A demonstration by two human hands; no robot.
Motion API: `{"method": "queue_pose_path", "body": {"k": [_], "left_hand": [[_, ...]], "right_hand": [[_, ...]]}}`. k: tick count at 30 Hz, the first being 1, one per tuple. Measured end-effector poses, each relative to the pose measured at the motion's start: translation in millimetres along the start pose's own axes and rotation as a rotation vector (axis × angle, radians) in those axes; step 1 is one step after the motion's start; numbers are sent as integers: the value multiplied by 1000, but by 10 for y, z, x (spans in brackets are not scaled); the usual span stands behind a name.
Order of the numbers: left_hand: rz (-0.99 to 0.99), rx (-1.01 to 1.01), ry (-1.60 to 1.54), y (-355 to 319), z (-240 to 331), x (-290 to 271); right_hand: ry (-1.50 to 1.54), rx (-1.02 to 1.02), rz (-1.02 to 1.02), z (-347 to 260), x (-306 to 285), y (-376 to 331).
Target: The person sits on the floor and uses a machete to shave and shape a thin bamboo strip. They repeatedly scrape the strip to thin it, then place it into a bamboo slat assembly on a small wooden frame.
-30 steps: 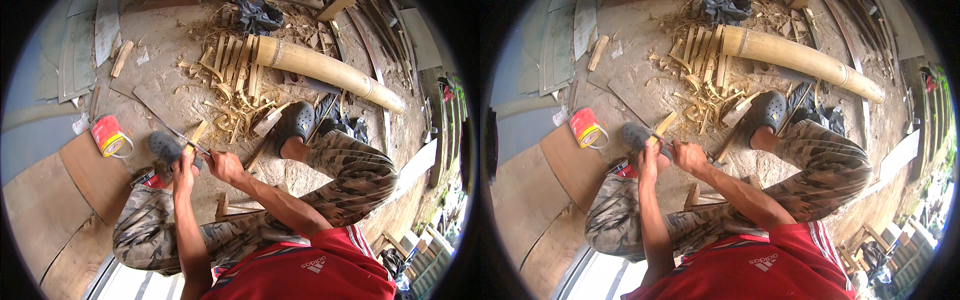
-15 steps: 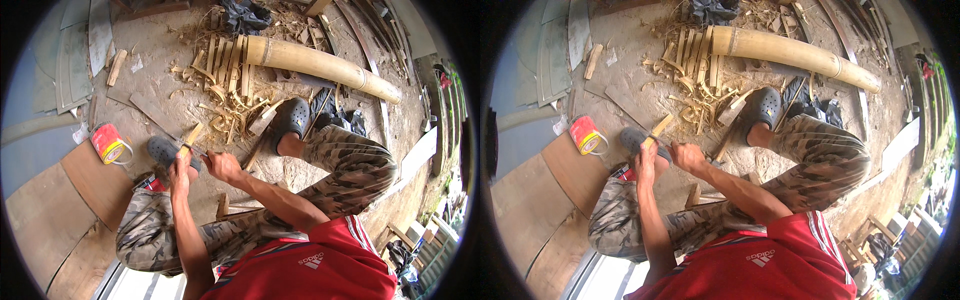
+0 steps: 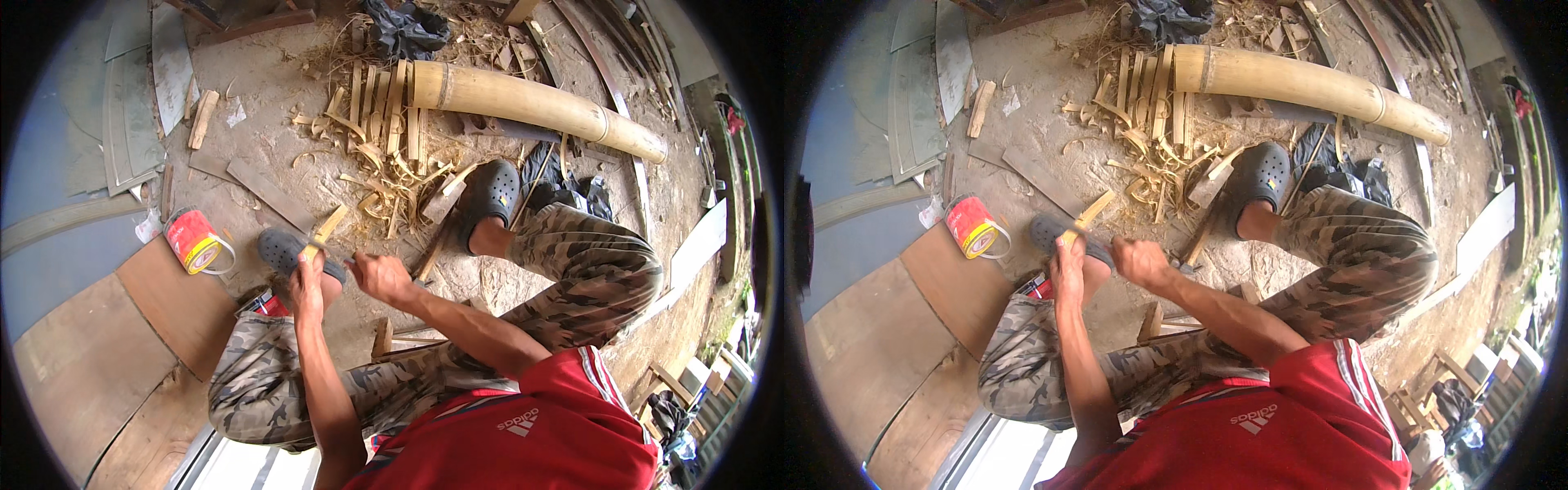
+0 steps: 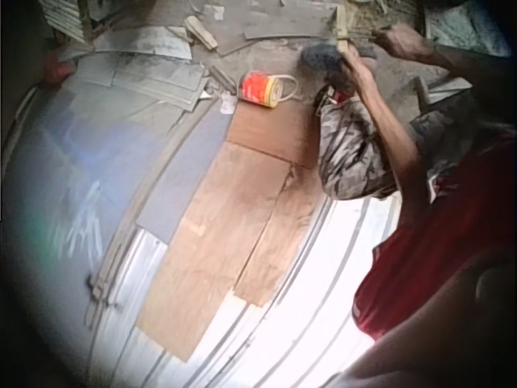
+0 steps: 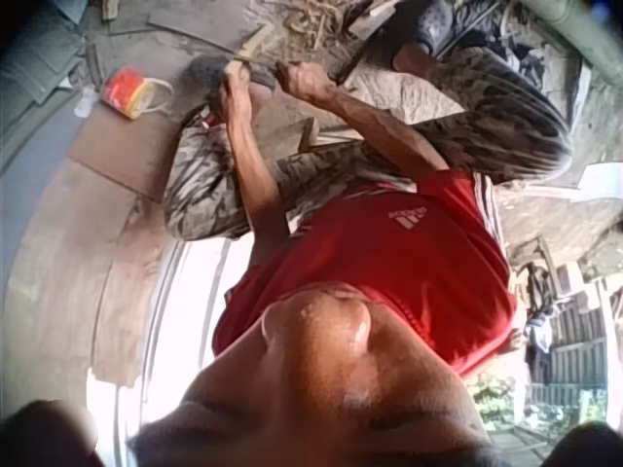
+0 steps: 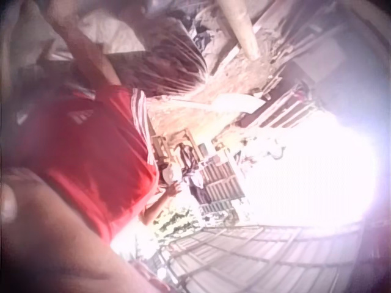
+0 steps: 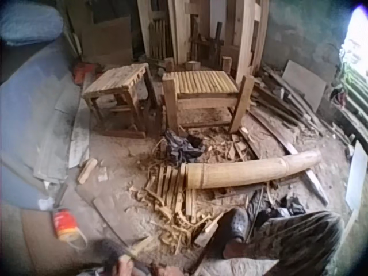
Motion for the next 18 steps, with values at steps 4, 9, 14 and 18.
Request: {"method": "queue_pose_path", "body": {"k": [4, 9, 14, 18], "left_hand": [[-48, 73, 41, 16, 16, 21], [42, -21, 3, -10, -10, 2], [72, -1, -56, 21, 8, 11], [43, 39, 3, 9, -83, 40]], "right_hand": [[-17, 53, 1, 88, -29, 69], [-12, 18, -43, -83, -13, 22], [6, 101, -19, 80, -38, 63], [2, 60, 16, 151, -55, 43]]}}
Point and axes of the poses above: each hand's wrist, its own y-axis towards the middle knuckle, its own x-axis out of the palm, z = x × y, the point moved 8 cm from there along y, towards the middle knuckle, and after that the axes turned 14 degrees about y, right-handed, at the moved point
